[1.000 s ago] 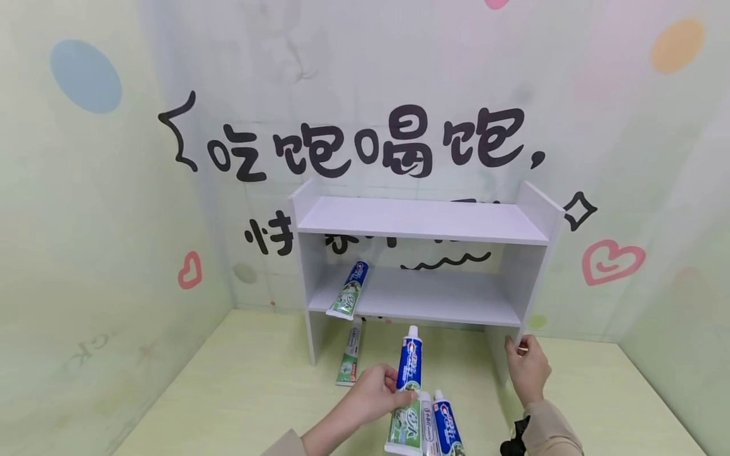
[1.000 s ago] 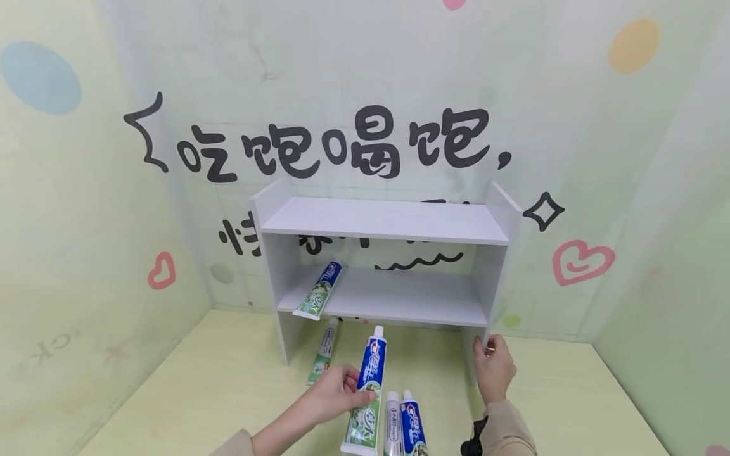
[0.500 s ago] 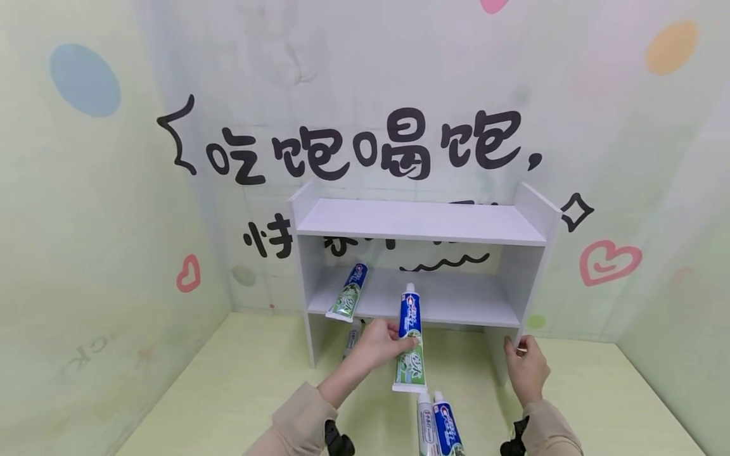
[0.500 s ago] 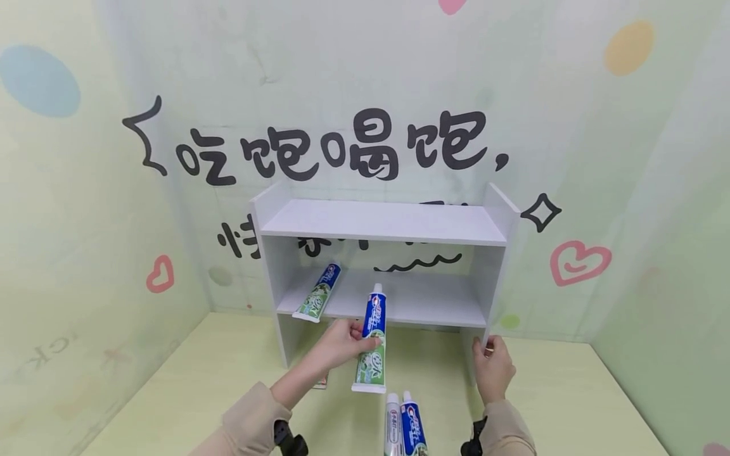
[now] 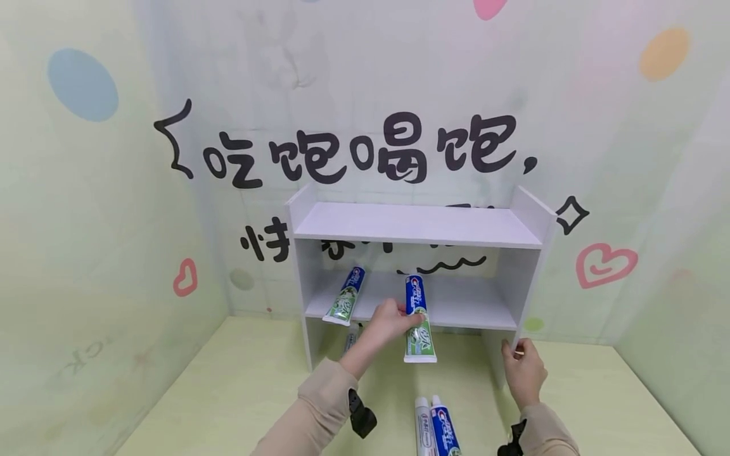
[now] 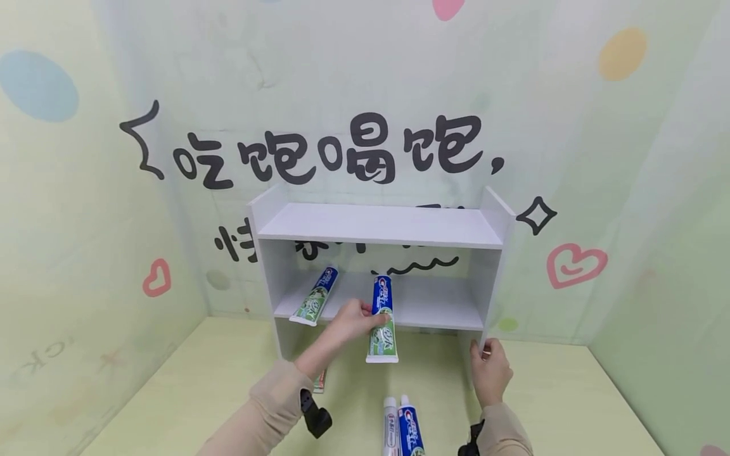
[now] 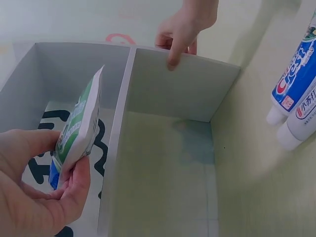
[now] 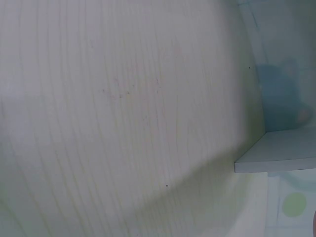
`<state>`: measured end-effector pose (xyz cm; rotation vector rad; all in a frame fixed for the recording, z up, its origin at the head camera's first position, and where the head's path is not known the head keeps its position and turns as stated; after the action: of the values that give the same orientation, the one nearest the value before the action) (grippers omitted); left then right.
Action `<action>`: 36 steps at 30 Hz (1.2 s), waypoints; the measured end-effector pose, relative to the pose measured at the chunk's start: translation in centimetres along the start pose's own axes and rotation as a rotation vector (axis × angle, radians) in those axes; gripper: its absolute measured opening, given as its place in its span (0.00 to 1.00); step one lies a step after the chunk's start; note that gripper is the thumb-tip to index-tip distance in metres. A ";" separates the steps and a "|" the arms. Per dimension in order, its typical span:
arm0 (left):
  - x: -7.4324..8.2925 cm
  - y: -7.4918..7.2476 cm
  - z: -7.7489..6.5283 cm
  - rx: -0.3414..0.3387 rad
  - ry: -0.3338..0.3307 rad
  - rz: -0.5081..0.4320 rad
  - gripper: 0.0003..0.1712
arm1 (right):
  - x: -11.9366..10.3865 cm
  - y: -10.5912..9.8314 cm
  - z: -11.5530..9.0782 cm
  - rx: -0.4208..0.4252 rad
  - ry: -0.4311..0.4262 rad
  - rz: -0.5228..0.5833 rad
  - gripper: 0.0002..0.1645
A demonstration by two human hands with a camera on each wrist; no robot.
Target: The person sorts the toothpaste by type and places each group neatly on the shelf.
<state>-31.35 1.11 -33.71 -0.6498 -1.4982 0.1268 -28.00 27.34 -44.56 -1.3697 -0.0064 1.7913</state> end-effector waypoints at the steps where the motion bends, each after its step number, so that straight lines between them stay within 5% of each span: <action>1: 0.0 0.0 0.3 0.005 -0.002 -0.002 0.24 | 0.0 0.0 0.0 0.000 0.001 -0.001 0.10; 14: -0.3 -0.7 3.2 0.112 -0.007 0.066 0.19 | 0.0 0.2 0.1 -0.001 -0.007 0.005 0.10; 36: 0.4 -1.2 3.5 0.235 0.076 0.156 0.12 | 0.1 0.2 0.0 0.015 -0.011 0.008 0.10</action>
<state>-34.98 1.45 -33.00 -0.5740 -1.3343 0.3887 -28.14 27.29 -44.77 -1.3509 0.0073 1.8020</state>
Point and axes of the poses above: each hand's wrist, its own z-axis towards the middle knuckle, its own y-axis out of the palm, x = y × z, the point moved 4 cm from there along z, towards the middle knuckle, and after that the axes turned 7 degrees about -x, right-handed, at the moved point
